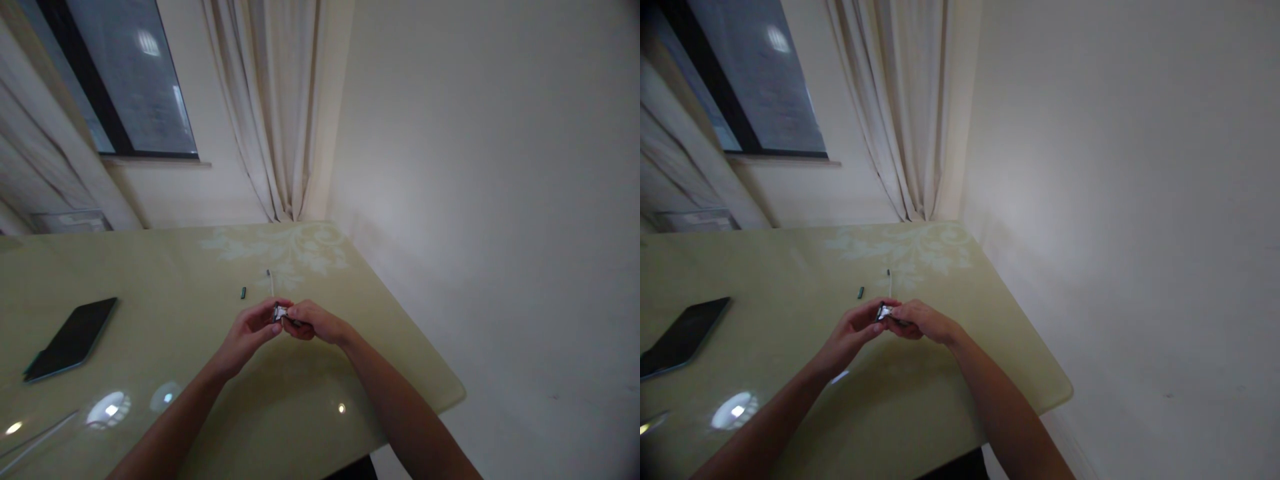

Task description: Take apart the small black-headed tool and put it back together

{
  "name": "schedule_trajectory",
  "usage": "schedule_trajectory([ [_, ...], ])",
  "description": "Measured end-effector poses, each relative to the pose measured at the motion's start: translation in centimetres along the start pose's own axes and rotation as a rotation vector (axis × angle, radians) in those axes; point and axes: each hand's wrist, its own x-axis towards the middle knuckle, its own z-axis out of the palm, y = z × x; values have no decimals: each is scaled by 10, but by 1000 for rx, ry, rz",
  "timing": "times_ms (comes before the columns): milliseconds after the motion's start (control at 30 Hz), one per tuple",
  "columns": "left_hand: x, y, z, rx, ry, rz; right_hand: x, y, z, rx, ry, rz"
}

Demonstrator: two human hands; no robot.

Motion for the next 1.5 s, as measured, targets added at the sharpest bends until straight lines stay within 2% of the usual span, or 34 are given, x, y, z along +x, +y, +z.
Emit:
schedule_trajectory([
  [467,-1,2,0,-23,-56,45,-2,-4,3,-63,12,-55],
  [800,-2,-4,-4,7,-4,32,-1,-4,4,-93,50,-27],
  [967,2,-13,-9,16,60,21,4,2,5,-83,52,-20],
  [1133,5,-24,-20,46,120,15,9,14,1,12,31,-19],
  [1267,10,-21,-33,159,163,45,13,22,-8,149,50,-9],
  [1367,23,-14,-39,312,193,38,17,25,-19,245,135,-20],
  [1500,56,-12,-34,656,108,44,20,24,-37,390,457,-72],
])
